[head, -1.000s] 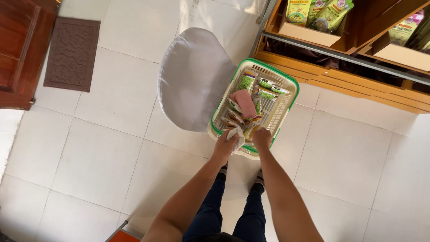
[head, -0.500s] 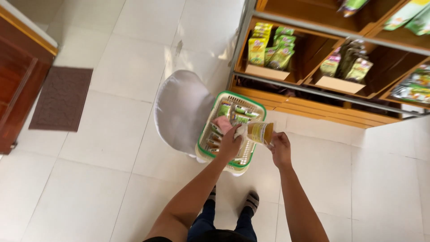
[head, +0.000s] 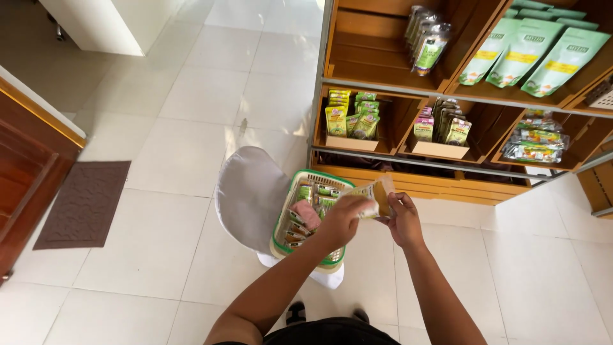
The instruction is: Wiping packaged spices with a cloth and arranging them neatly on wooden shelves.
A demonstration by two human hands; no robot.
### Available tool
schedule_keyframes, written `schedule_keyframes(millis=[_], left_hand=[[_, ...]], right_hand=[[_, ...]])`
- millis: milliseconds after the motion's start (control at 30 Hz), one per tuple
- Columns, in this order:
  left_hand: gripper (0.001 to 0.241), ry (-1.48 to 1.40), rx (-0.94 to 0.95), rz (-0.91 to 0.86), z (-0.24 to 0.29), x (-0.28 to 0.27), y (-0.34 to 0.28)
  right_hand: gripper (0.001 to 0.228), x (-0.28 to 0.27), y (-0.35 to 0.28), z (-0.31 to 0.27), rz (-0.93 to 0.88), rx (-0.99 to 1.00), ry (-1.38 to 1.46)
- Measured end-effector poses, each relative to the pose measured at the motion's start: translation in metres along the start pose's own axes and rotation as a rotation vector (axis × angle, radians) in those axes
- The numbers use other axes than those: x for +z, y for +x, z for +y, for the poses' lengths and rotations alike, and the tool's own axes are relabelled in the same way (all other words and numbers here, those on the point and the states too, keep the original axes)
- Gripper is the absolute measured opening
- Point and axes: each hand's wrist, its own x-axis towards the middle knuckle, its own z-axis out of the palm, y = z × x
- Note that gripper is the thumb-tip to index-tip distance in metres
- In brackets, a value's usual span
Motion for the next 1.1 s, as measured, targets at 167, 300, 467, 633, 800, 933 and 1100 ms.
schedule_keyframes(millis=[167, 300, 467, 633, 800, 933, 1100], left_hand=[[0.051, 0.145, 0.160, 0.146, 0.018, 0.001, 0.036], [0.056, 0.027, 0.090, 0.051, 0.009, 0.006, 0.050], [0.054, 0.150, 0.100, 0.197, 0.022, 0.012, 0.064], [0.056, 0.188, 0.115, -0.021, 0.040, 0.039, 0.067], [0.047, 0.376, 0.181, 0.041, 0.054, 0.057, 0.057], [0.030, 0.283, 0.343, 0.007, 0.057, 0.072, 0.047], [0.041, 0.031, 0.342, -0.098, 0.029, 0.061, 0.046]], right_hand=[[0.014, 0.013, -0.015, -0.019, -0.091, -0.018, -0.054], [0.017, 0.014, -0.025, -0.040, -0.134, -0.050, -0.075], [0.016, -0.010, -0.018, -0.043, -0.130, -0.038, -0.068], [0.016, -0.030, -0.014, -0.042, -0.156, -0.023, -0.035], [0.021, -0.043, -0.015, -0.045, -0.181, 0.081, 0.137], [0.023, -0.069, 0.020, -0.024, -0.182, 0.127, 0.259], [0.025, -0.076, 0.020, -0.016, -0.080, 0.143, 0.243]])
